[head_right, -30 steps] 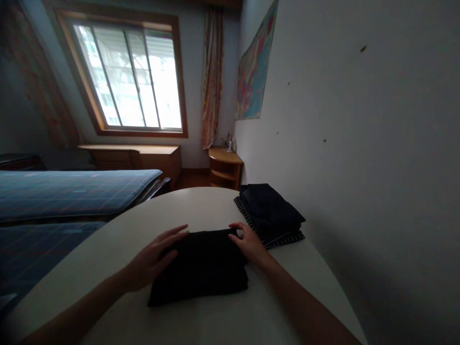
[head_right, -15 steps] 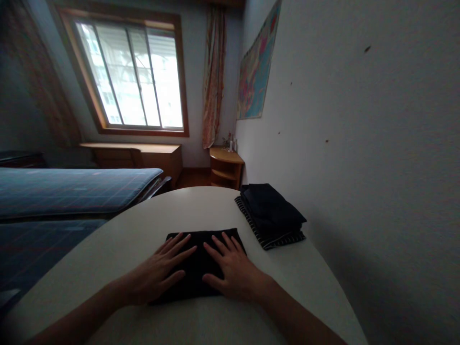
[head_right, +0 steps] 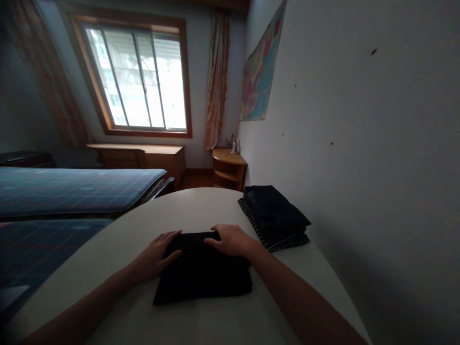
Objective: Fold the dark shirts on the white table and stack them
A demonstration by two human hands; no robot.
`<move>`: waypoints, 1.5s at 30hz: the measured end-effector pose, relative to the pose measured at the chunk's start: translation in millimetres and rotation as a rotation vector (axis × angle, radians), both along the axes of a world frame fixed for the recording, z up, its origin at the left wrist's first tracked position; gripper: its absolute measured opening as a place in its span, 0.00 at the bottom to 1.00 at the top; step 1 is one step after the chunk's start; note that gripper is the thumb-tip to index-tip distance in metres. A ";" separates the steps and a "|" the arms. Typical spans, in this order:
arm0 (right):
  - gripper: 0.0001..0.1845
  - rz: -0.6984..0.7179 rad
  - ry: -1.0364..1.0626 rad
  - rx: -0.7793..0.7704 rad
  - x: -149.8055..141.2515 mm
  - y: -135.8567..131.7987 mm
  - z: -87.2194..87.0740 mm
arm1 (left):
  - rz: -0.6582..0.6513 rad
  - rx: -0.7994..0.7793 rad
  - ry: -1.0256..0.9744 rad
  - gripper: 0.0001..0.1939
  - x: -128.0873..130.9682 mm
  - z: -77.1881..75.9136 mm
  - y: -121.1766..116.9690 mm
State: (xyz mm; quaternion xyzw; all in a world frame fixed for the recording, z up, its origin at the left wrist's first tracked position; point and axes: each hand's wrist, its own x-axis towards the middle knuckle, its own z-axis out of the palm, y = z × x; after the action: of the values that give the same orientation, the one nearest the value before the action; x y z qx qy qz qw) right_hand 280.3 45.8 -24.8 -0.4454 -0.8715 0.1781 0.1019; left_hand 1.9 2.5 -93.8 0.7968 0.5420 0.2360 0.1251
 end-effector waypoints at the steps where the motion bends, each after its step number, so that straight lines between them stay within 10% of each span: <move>1: 0.33 0.014 -0.030 -0.047 -2.6 7.2 1.4 | 0.005 0.000 0.002 0.32 -0.5 0.1 0.5; 11: 0.29 0.046 -0.260 -0.345 2.2 35.2 21.4 | 0.072 0.028 -0.045 0.26 -6.2 -5.4 7.9; 17: 0.34 0.004 -0.037 -0.587 33.7 24.7 19.5 | 0.049 0.103 0.007 0.24 -8.6 -16.5 11.9; 27: 0.29 -0.122 0.308 -0.540 61.8 27.9 33.6 | 0.012 0.148 0.070 0.23 -9.4 -21.1 10.7; 37: 0.18 -0.274 0.476 -0.157 58.6 55.9 75.1 | 0.005 0.090 0.096 0.25 -8.8 -17.2 10.0; 45: 0.23 -0.409 0.644 -0.141 88.8 83.8 127.2 | -0.003 0.113 0.086 0.23 -10.4 -21.4 10.9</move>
State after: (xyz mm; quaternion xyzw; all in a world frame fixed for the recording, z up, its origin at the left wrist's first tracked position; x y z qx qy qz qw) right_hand 369.1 129.6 102.4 -0.5373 -0.6735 0.3444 0.3729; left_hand -8.5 13.4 -115.3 0.8128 0.5316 0.2315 0.0570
